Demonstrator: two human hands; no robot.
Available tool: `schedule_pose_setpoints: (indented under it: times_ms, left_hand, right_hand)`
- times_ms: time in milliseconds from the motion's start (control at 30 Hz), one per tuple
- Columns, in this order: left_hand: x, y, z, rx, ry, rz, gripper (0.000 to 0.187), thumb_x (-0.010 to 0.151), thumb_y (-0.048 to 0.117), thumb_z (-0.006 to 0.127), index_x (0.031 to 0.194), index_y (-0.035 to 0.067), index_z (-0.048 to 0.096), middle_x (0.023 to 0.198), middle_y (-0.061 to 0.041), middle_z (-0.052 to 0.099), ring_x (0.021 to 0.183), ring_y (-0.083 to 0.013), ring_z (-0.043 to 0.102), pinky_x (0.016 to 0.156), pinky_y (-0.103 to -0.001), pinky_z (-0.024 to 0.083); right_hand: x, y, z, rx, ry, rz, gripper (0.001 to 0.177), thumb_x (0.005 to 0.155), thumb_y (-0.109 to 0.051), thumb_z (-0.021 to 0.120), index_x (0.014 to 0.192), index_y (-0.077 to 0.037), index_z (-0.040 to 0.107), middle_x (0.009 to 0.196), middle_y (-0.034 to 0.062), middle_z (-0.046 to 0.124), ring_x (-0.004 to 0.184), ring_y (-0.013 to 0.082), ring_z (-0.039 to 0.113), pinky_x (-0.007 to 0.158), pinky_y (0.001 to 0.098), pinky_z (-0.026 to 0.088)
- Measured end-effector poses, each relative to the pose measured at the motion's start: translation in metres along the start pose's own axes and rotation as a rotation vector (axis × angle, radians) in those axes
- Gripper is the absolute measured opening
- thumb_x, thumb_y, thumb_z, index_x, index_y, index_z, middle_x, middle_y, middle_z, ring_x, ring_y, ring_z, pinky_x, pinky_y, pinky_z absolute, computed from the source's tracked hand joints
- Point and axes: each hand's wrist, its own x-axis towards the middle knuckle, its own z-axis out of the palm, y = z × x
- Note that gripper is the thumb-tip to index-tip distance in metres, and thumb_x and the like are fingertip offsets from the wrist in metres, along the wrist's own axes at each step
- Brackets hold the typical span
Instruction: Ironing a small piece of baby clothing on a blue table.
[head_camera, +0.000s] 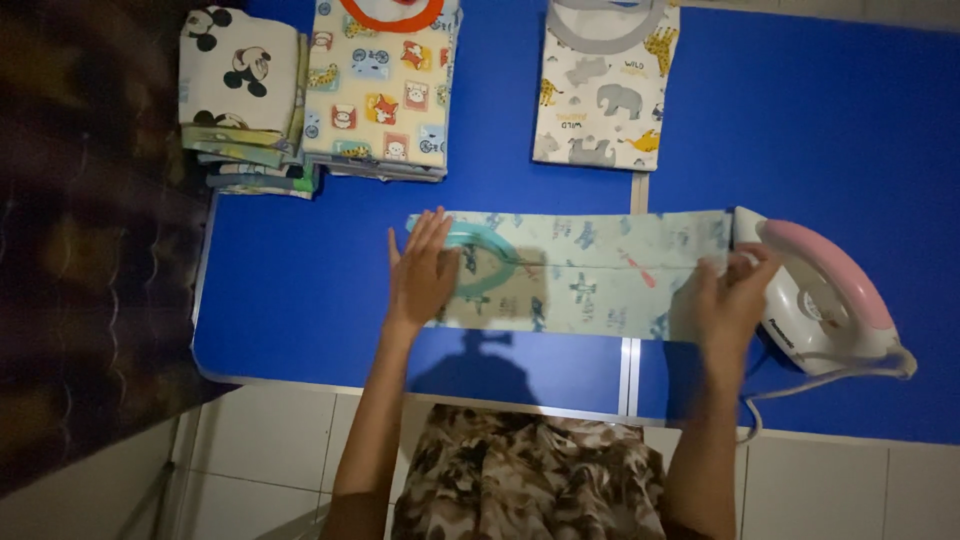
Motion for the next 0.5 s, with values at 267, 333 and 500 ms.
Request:
schedule_pose_setpoints:
  times_ms: [267, 333, 500]
  left_hand:
    - [0.006, 0.043, 0.0, -0.157, -0.024, 0.127, 0.044, 0.106, 0.034, 0.053, 0.142, 0.01, 0.06, 0.152, -0.011, 0.056, 0.148, -0.0306, 0.044, 0.124, -0.062, 0.02]
    - [0.004, 0.057, 0.004, -0.252, 0.005, 0.171, 0.044, 0.106, 0.033, 0.054, 0.142, 0.008, 0.061, 0.151, -0.012, 0.057, 0.148, -0.0316, 0.045, 0.124, -0.06, 0.021]
    - [-0.003, 0.093, 0.01, -1.035, -0.271, 0.145, 0.052, 0.112, 0.04, 0.048, 0.155, 0.01, 0.047, 0.157, -0.013, 0.055, 0.15, -0.027, 0.049, 0.125, -0.044, 0.039]
  right_hand:
    - [0.016, -0.059, -0.052, -0.232, 0.037, -0.031, 0.045, 0.108, -0.01, 0.068, 0.147, 0.001, 0.047, 0.128, 0.023, 0.068, 0.111, 0.0306, 0.07, 0.092, 0.0417, 0.058]
    - [0.012, -0.085, -0.054, -0.306, 0.031, -0.011, 0.046, 0.106, -0.011, 0.069, 0.145, 0.001, 0.049, 0.125, 0.0221, 0.07, 0.106, 0.0305, 0.071, 0.089, 0.0414, 0.057]
    - [-0.013, -0.155, -0.02, -0.168, -0.199, -0.092, 0.046, 0.097, -0.011, 0.07, 0.139, -0.004, 0.052, 0.114, 0.0162, 0.073, 0.09, 0.0248, 0.075, 0.073, 0.0363, 0.062]
